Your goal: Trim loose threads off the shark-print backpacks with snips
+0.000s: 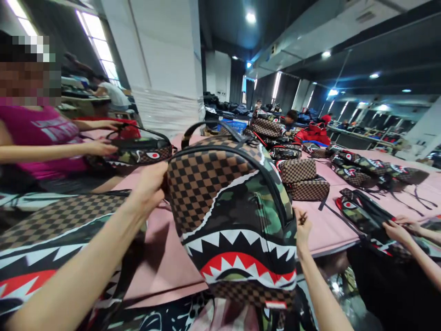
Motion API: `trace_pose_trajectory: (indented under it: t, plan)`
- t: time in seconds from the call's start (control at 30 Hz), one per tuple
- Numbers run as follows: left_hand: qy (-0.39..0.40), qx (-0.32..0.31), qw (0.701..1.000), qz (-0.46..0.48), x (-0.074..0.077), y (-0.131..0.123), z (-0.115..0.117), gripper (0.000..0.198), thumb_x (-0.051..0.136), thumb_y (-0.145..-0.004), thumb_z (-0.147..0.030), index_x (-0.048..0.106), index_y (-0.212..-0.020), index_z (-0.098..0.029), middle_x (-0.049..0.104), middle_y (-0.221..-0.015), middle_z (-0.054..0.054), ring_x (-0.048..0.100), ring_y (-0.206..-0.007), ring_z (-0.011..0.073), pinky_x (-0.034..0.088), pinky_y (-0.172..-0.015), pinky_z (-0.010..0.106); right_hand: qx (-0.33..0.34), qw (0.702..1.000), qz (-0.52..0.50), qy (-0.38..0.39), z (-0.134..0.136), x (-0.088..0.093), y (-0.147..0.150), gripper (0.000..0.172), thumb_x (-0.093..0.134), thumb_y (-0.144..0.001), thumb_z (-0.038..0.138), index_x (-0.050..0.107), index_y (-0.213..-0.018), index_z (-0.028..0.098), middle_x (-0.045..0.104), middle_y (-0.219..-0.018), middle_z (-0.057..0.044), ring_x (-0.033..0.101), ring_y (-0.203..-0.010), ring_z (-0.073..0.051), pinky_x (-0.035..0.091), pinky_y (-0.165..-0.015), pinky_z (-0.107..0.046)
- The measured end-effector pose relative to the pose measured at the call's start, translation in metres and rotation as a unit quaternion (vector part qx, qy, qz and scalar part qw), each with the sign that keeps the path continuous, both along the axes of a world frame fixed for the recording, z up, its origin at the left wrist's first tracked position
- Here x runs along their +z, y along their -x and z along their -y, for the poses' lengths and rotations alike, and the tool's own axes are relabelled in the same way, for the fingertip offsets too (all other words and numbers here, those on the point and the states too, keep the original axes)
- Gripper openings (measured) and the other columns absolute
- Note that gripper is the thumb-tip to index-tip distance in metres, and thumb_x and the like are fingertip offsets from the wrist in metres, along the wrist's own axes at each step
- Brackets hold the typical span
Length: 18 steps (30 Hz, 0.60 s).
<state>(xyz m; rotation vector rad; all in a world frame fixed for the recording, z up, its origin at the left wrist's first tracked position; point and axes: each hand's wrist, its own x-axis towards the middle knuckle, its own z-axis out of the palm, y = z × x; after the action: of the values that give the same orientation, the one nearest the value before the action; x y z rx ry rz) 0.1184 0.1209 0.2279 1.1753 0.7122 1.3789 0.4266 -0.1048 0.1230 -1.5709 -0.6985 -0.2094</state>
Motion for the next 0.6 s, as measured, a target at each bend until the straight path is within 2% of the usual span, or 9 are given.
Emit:
trace_pose_trajectory:
  t: [0.07, 0.1, 0.17, 0.23, 0.27, 0.33, 0.4, 0.5, 0.6]
  plan:
    - [-0.036, -0.017, 0.998, -0.044, 0.027, 0.005, 0.018, 0.028, 0.066, -0.062, -0.030, 0.044, -0.053, -0.016, 0.044, -0.048, -0.006, 0.037, -0.046, 0.0055, 0.028, -0.045, 0.017, 0.004, 1.000, -0.015, -0.016, -0.006, -0.003, 0.004, 0.043, 0.051, -0.072, 0.056, 0.062, -0.071, 0.014, 0.065, -0.067, -0.006, 0.059, -0.060, -0.017, 0.047, -0.057, -0.029]
    - [-0.052, -0.035, 0.994, -0.085, 0.031, 0.006, 0.031, 0.028, 0.066, -0.061, -0.030, 0.044, -0.052, -0.016, 0.044, -0.048, -0.006, 0.037, -0.046, 0.0057, 0.027, -0.045, 0.017, 0.003, 0.999, -0.023, -0.032, -0.006, 0.001, 0.007, 0.044, 0.047, -0.076, 0.055, 0.063, -0.076, 0.014, 0.065, -0.070, -0.006, 0.059, -0.061, -0.017, 0.047, -0.056, -0.029]
    - [-0.069, -0.063, 0.983, -0.157, 0.025, 0.003, 0.056, 0.030, 0.066, -0.061, -0.032, 0.045, -0.050, -0.015, 0.042, -0.047, -0.006, 0.035, -0.046, 0.0061, 0.025, -0.045, 0.018, -0.012, 0.997, 0.000, -0.076, 0.001, 0.019, 0.018, 0.043, 0.039, -0.084, 0.049, 0.062, -0.089, 0.013, 0.065, -0.078, -0.008, 0.060, -0.064, -0.015, 0.046, -0.057, -0.027]
    - [-0.073, -0.061, 0.982, -0.162, 0.010, -0.005, 0.075, 0.033, 0.062, -0.064, -0.036, 0.042, -0.048, -0.016, 0.038, -0.047, -0.006, 0.033, -0.047, 0.0062, 0.024, -0.045, 0.019, -0.010, 0.989, 0.116, -0.097, 0.010, 0.049, 0.039, 0.033, 0.040, -0.088, 0.039, 0.062, -0.097, 0.016, 0.066, -0.086, -0.008, 0.061, -0.069, -0.014, 0.046, -0.060, -0.026]
    - [-0.072, -0.059, 0.985, -0.146, 0.004, -0.010, 0.082, 0.033, 0.060, -0.066, -0.037, 0.042, -0.048, -0.016, 0.037, -0.048, -0.006, 0.032, -0.047, 0.0063, 0.024, -0.045, 0.019, 0.021, 0.974, 0.212, -0.074, 0.013, 0.067, 0.053, 0.027, 0.044, -0.087, 0.033, 0.063, -0.098, 0.018, 0.066, -0.091, -0.007, 0.062, -0.074, -0.015, 0.046, -0.064, -0.026]
    - [-0.074, -0.058, 0.989, -0.114, 0.000, -0.016, 0.089, 0.032, 0.058, -0.068, -0.038, 0.043, -0.051, -0.016, 0.039, -0.050, -0.005, 0.034, -0.050, 0.0066, 0.026, -0.047, 0.020, 0.111, 0.903, 0.413, 0.045, 0.012, 0.100, 0.085, 0.025, 0.052, -0.082, 0.021, 0.063, -0.104, 0.021, 0.065, -0.106, -0.007, 0.062, -0.089, -0.016, 0.046, -0.072, -0.025]
    - [-0.086, -0.052, 0.990, -0.102, 0.004, -0.015, 0.091, 0.030, 0.058, -0.069, -0.039, 0.047, -0.054, -0.015, 0.043, -0.052, -0.005, 0.037, -0.052, 0.0073, 0.028, -0.049, 0.020, 0.100, 0.828, 0.537, 0.129, 0.002, 0.122, 0.115, 0.037, 0.050, -0.079, 0.010, 0.061, -0.112, 0.021, 0.063, -0.114, -0.004, 0.063, -0.086, -0.014, 0.045, -0.067, -0.021]
    - [-0.135, 0.005, 0.982, -0.132, 0.010, 0.002, 0.084, 0.028, 0.058, -0.068, -0.037, 0.051, -0.052, -0.015, 0.047, -0.051, -0.003, 0.040, -0.053, 0.0081, 0.030, -0.052, 0.021, 0.032, 0.765, 0.619, 0.175, -0.019, 0.132, 0.139, 0.043, 0.046, -0.074, 0.001, 0.063, -0.108, 0.021, 0.067, -0.105, 0.000, 0.064, -0.072, -0.011, 0.040, -0.055, -0.021]
    - [-0.098, 0.027, 0.983, -0.150, -0.008, 0.026, 0.067, 0.028, 0.059, -0.065, -0.035, 0.051, -0.047, -0.015, 0.048, -0.048, -0.002, 0.042, -0.051, 0.0086, 0.031, -0.051, 0.022, 0.001, 0.753, 0.634, 0.177, -0.030, 0.128, 0.140, 0.038, 0.048, -0.075, 0.003, 0.067, -0.102, 0.022, 0.070, -0.096, 0.002, 0.063, -0.066, -0.010, 0.038, -0.052, -0.022]
